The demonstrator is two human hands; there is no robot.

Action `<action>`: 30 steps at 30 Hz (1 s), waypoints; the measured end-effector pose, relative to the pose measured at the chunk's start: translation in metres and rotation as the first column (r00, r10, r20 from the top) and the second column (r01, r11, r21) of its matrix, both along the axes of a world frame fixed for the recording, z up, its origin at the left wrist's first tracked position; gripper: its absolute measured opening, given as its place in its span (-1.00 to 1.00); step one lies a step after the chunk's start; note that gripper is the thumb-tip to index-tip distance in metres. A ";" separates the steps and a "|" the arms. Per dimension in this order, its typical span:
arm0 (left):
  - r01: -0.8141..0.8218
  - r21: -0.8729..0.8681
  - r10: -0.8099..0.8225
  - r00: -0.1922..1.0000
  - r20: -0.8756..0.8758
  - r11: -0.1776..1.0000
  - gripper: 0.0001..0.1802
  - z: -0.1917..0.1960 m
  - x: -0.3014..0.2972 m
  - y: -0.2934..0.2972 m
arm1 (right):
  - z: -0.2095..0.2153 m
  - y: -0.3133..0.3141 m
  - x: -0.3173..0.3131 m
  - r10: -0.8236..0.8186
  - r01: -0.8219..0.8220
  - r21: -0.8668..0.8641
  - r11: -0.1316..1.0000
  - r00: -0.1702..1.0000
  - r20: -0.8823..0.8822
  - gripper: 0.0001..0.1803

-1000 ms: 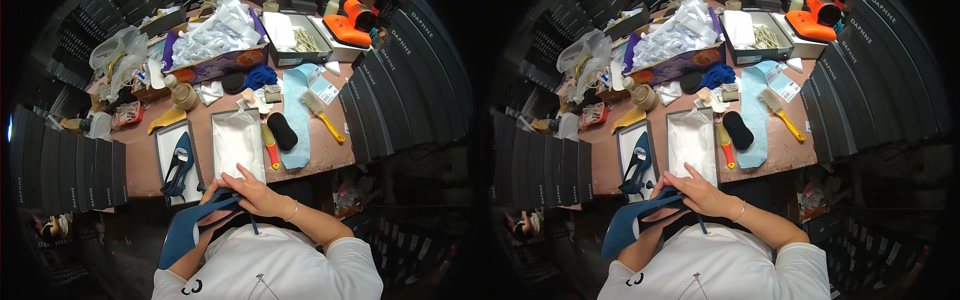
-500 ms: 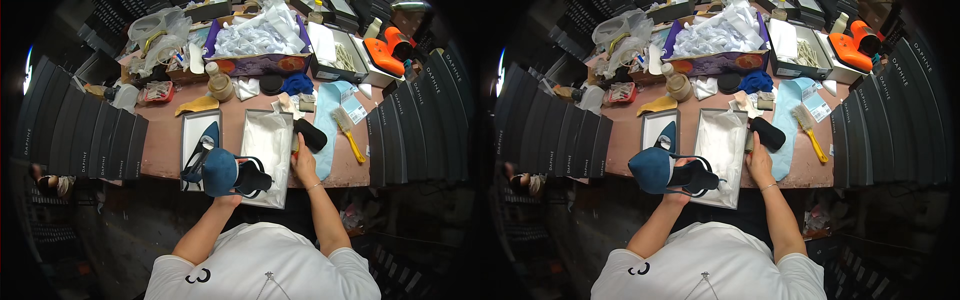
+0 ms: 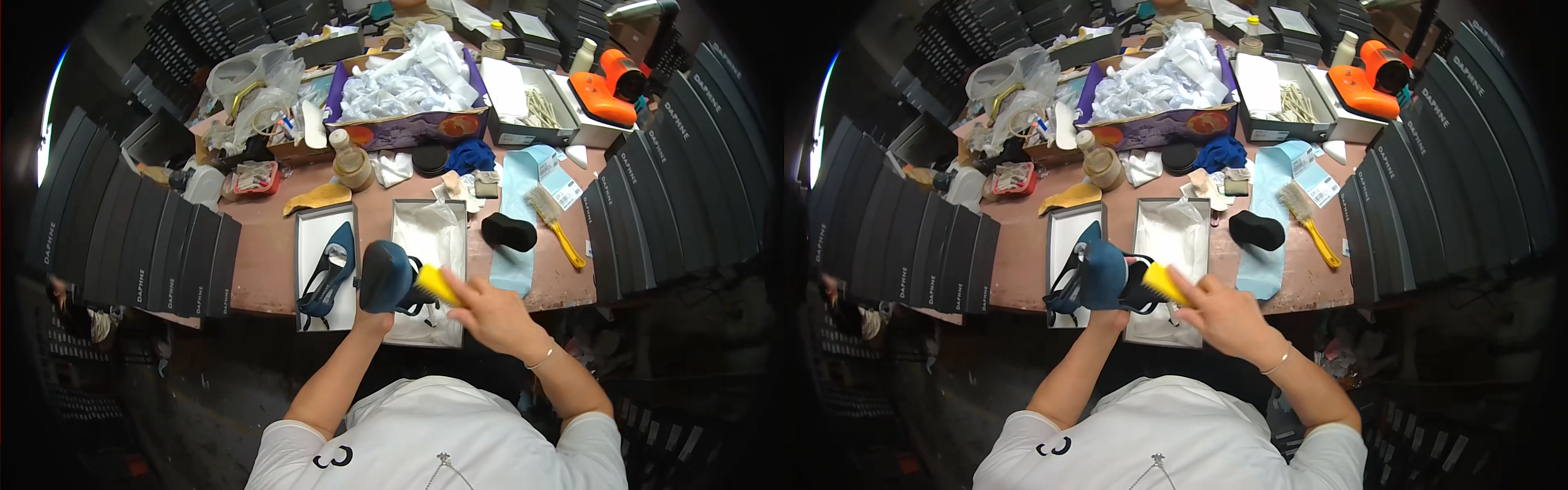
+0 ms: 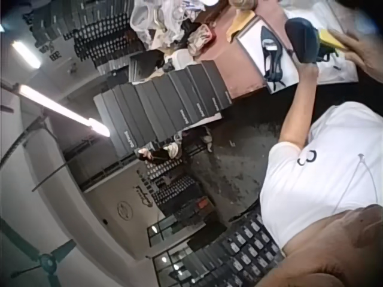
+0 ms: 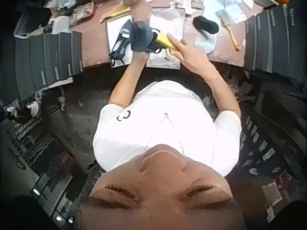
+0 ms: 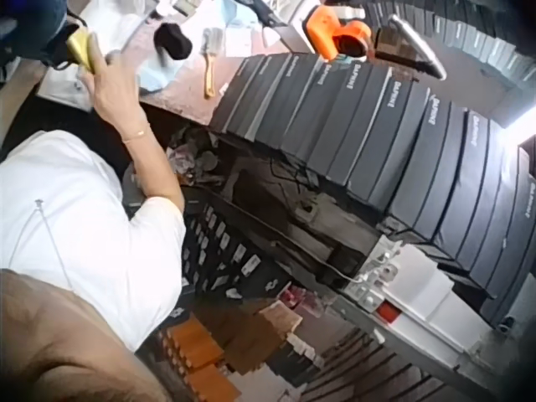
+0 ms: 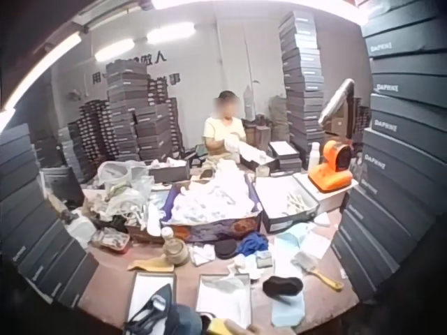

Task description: Clean shoes with a brush, wrap them in tissue paper, and place them into shoe boxes.

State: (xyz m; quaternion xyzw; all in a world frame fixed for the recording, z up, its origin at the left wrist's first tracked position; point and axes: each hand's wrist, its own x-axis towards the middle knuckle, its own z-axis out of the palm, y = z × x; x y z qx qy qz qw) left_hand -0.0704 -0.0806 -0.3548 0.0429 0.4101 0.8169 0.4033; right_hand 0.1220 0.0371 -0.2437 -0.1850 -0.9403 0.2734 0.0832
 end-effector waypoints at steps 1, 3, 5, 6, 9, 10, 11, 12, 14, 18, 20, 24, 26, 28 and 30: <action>0.048 0.074 -0.048 0.999 -0.002 0.996 -0.74 -0.003 0.004 -0.004 | -0.005 -0.007 -0.007 0.105 -0.106 0.119 0.987 0.994 0.015 -0.36; 0.186 0.121 -0.159 0.966 -0.206 0.975 -0.73 0.011 0.005 -0.005 | -0.033 -0.013 -0.022 0.131 -0.144 0.188 0.972 0.988 0.080 -0.38; 0.107 -0.279 -0.210 0.906 -0.367 0.954 -0.72 0.042 -0.003 -0.004 | -0.049 -0.015 -0.013 0.113 -0.145 0.243 0.959 0.984 0.138 -0.36; 0.063 -0.342 -0.195 0.909 -0.369 0.938 -0.70 0.049 -0.009 0.000 | -0.053 -0.014 0.005 0.092 -0.134 0.252 0.958 0.981 0.171 -0.36; 0.110 -0.085 -0.137 0.882 -0.451 0.990 -0.72 0.055 -0.073 -0.027 | -0.031 0.003 0.050 0.044 -0.093 0.172 0.981 0.963 0.268 -0.40; 0.140 0.067 -0.111 0.939 -0.326 0.988 -0.69 0.051 -0.079 -0.026 | -0.017 0.002 0.049 0.014 -0.026 0.209 0.978 0.998 0.057 -0.42; 0.167 0.117 -0.141 0.970 -0.199 0.979 -0.69 0.030 -0.072 -0.030 | 0.006 -0.003 0.024 0.002 0.007 0.179 0.984 0.999 -0.049 -0.43; 0.188 0.167 -0.179 0.982 -0.065 0.968 -0.68 0.012 -0.065 -0.032 | 0.009 -0.012 0.001 0.082 -0.052 0.194 0.980 0.986 -0.149 -0.42; -0.165 -0.462 -0.461 0.046 -0.886 0.872 -0.72 0.070 -0.030 -0.008 | -0.027 -0.026 -0.037 0.156 -0.131 0.193 0.972 0.981 -0.119 -0.43; -0.026 0.170 0.034 0.999 -0.042 0.985 -0.65 0.071 -0.076 -0.038 | -0.075 0.014 0.034 0.130 -0.166 0.093 0.982 0.941 0.313 -0.48; -0.041 0.164 0.050 0.998 -0.046 0.986 -0.65 0.037 -0.114 -0.053 | -0.032 0.025 0.032 -0.041 0.020 0.160 0.987 0.991 0.130 -0.50; -0.021 0.102 -0.030 0.881 0.472 0.995 -0.56 0.032 -0.079 -0.031 | -0.038 0.070 -0.003 -0.165 0.261 0.553 0.791 0.962 -0.217 -0.46; -0.053 0.143 -0.038 0.825 0.564 0.988 -0.54 0.042 -0.062 -0.022 | -0.028 0.044 -0.016 -0.123 0.136 0.159 0.978 0.988 -0.089 -0.58; -0.035 0.133 -0.052 0.801 0.596 0.990 -0.56 0.043 -0.047 -0.016 | -0.012 0.018 -0.020 0.143 -0.091 -0.580 0.809 0.989 0.045 -0.52; 0.028 0.212 -0.166 0.728 0.665 0.977 -0.59 0.033 -0.039 -0.017 | -0.045 -0.005 -0.031 0.203 -0.234 -0.813 0.533 0.968 -0.146 -0.39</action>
